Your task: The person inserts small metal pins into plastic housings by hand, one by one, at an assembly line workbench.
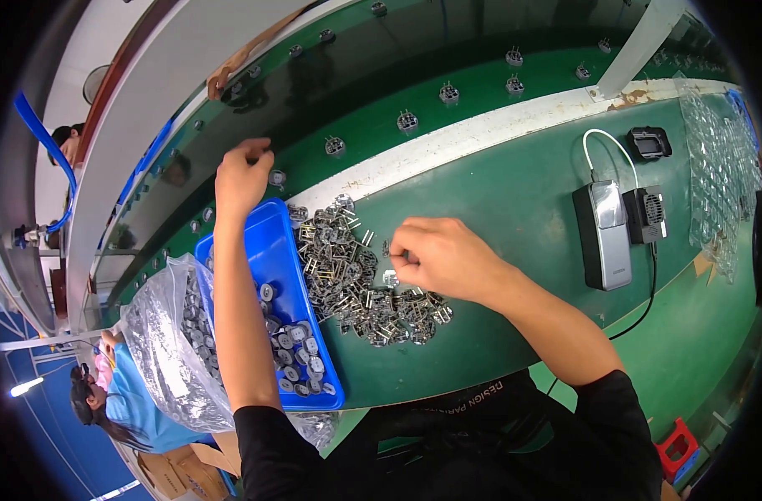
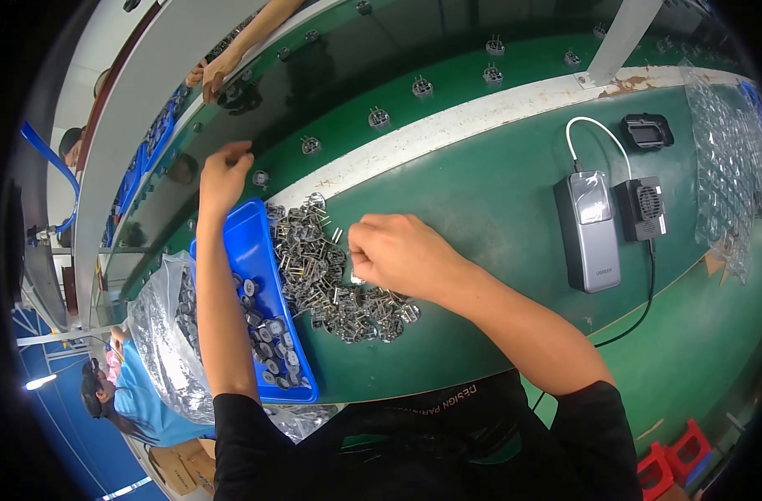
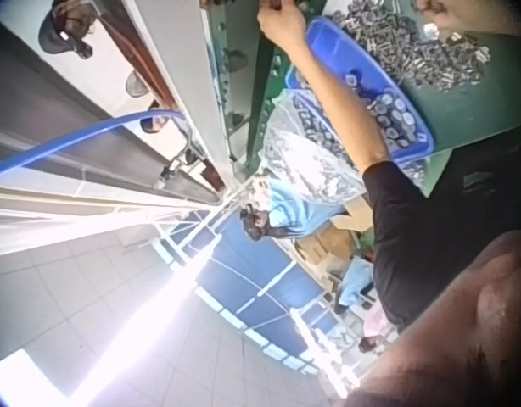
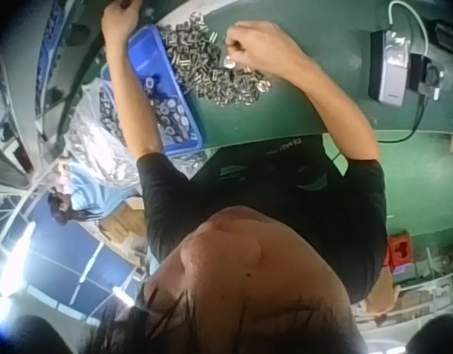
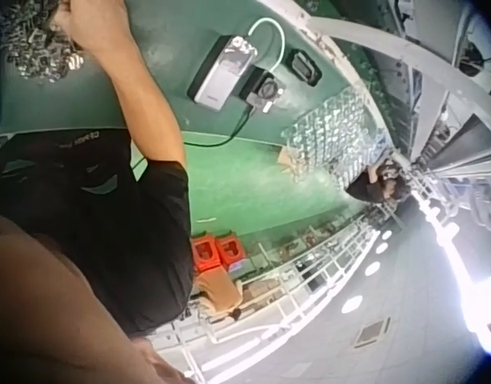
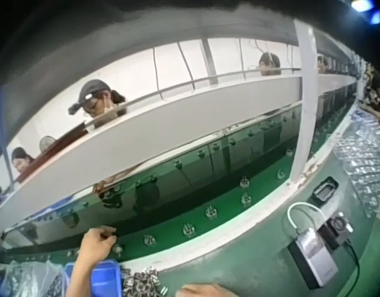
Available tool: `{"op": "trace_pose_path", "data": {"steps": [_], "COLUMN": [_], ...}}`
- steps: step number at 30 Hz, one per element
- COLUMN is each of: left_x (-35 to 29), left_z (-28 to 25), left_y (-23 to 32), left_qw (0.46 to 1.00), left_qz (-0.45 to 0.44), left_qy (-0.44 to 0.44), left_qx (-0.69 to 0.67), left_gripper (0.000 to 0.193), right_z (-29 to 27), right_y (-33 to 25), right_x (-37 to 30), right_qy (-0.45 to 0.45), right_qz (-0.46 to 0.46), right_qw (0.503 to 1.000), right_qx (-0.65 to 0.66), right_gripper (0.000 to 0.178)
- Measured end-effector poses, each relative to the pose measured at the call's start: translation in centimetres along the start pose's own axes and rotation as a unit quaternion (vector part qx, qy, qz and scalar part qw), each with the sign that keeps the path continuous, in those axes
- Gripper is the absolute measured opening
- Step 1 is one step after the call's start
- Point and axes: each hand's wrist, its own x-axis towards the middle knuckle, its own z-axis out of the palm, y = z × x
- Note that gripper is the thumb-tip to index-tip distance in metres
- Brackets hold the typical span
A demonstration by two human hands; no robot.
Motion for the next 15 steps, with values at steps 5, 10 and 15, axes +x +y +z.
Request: {"op": "trace_pose_path", "data": {"steps": [5,10,15], "left_x": [-1.3,-0.9,-1.7], "left_z": [-0.1,0.7,0.2], "left_y": [-0.4,-0.9,1.1], "left_qw": [0.992,0.992,0.987], "left_qz": [-0.052,-0.015,-0.088], "left_qy": [-0.111,-0.122,-0.055], "left_qx": [0.036,0.019,-0.124], "left_gripper": [0.045,0.042,0.033], "right_z": [-0.9,-1.1,-0.8], "right_y": [-0.2,-0.1,0.0], "right_x": [0.5,0.5,0.6], "right_qy": [0.035,-0.004,0.012], "right_qz": [0.003,0.008,0.002], "right_qw": [0.999,0.998,0.997], "right_qx": [0.016,0.065,0.073], "right_gripper": [0.008,0.018,0.015]}}
